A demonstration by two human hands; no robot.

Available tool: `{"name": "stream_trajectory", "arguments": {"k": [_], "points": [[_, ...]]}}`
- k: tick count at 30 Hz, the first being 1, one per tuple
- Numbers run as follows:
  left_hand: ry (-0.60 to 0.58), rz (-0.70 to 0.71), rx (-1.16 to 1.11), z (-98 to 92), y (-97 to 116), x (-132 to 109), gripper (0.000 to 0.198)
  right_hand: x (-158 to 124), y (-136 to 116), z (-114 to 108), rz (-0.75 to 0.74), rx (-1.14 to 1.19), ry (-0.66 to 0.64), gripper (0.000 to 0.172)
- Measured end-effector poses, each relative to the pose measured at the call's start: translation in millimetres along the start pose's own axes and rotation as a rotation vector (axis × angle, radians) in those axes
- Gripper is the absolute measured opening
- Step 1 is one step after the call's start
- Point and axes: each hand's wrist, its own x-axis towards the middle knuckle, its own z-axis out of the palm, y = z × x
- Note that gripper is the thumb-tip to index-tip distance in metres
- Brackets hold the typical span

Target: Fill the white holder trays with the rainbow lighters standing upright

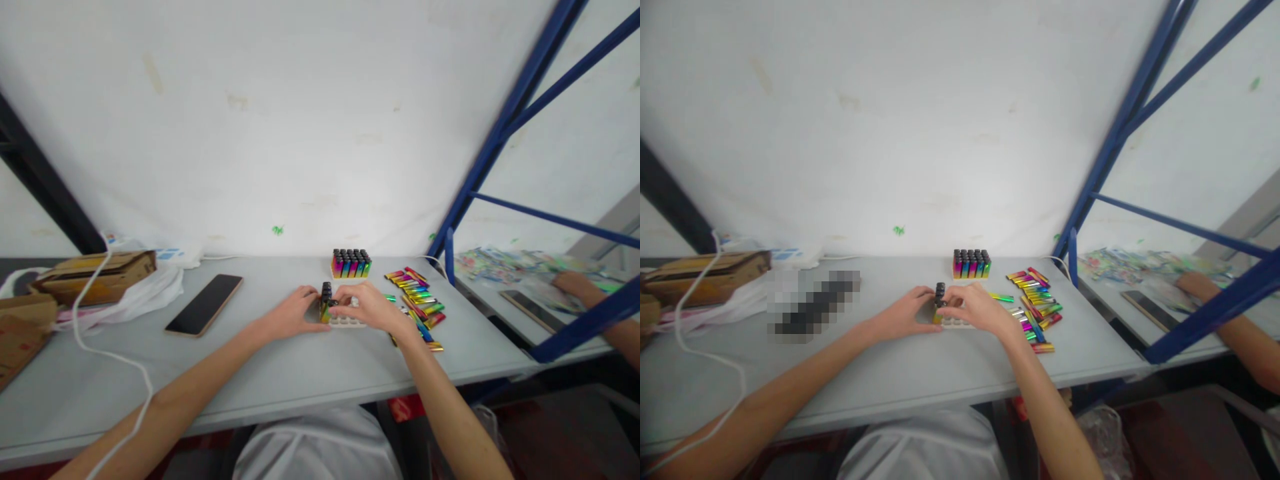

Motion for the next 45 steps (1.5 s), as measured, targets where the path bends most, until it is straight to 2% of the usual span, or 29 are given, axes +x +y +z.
{"name": "stream_trajectory", "arguments": {"k": [6, 12, 17, 21, 23, 27, 29, 31, 34, 40, 45], "points": [[-0.003, 0.007, -0.026, -0.6, 0, 0, 0.065, 5, 10, 12, 0.016, 0.005, -0.031, 0.036], [-0.001, 0.006, -0.014, -1.3, 0, -1, 0.064, 7, 7, 14, 0.088, -0.178, -0.005, 0.037], [-0.003, -0.011, -0.010, 0.1, -2, 0, 0.069, -4, 26, -14, 0.117, -0.087, -0.071, 0.027], [-0.012, -0.016, -0.024, -0.7, -1, 0, 0.070, -21, 54, -47, 0.274, -0.299, 0.062, 0.013], [-0.014, -0.025, -0.029, -1.6, 0, 0, 0.070, -28, 69, -58, 0.371, -0.421, 0.083, 0.011], [-0.010, -0.028, -0.038, -3.2, 2, 0, 0.070, -35, 95, -64, 0.526, -0.530, 0.028, 0.022], [-0.011, -0.029, -0.038, -3.5, 2, 0, 0.069, -35, 102, -62, 0.529, -0.522, -0.003, 0.017], [-0.010, -0.031, -0.035, -3.4, 2, 0, 0.068, -34, 104, -60, 0.474, -0.504, 0.039, 0.012], [0.004, -0.027, -0.035, -3.1, 1, 0, 0.067, -31, 98, -57, 0.350, -0.378, 0.175, 0.015], [-0.004, -0.026, -0.024, -3.0, 1, 0, 0.069, -17, 65, -43, 0.216, 0.215, 0.332, 0.042], [0.004, -0.010, -0.020, -1.2, 0, 1, 0.069, 1, 42, -22, 0.205, 0.554, 0.498, 0.048]]}}
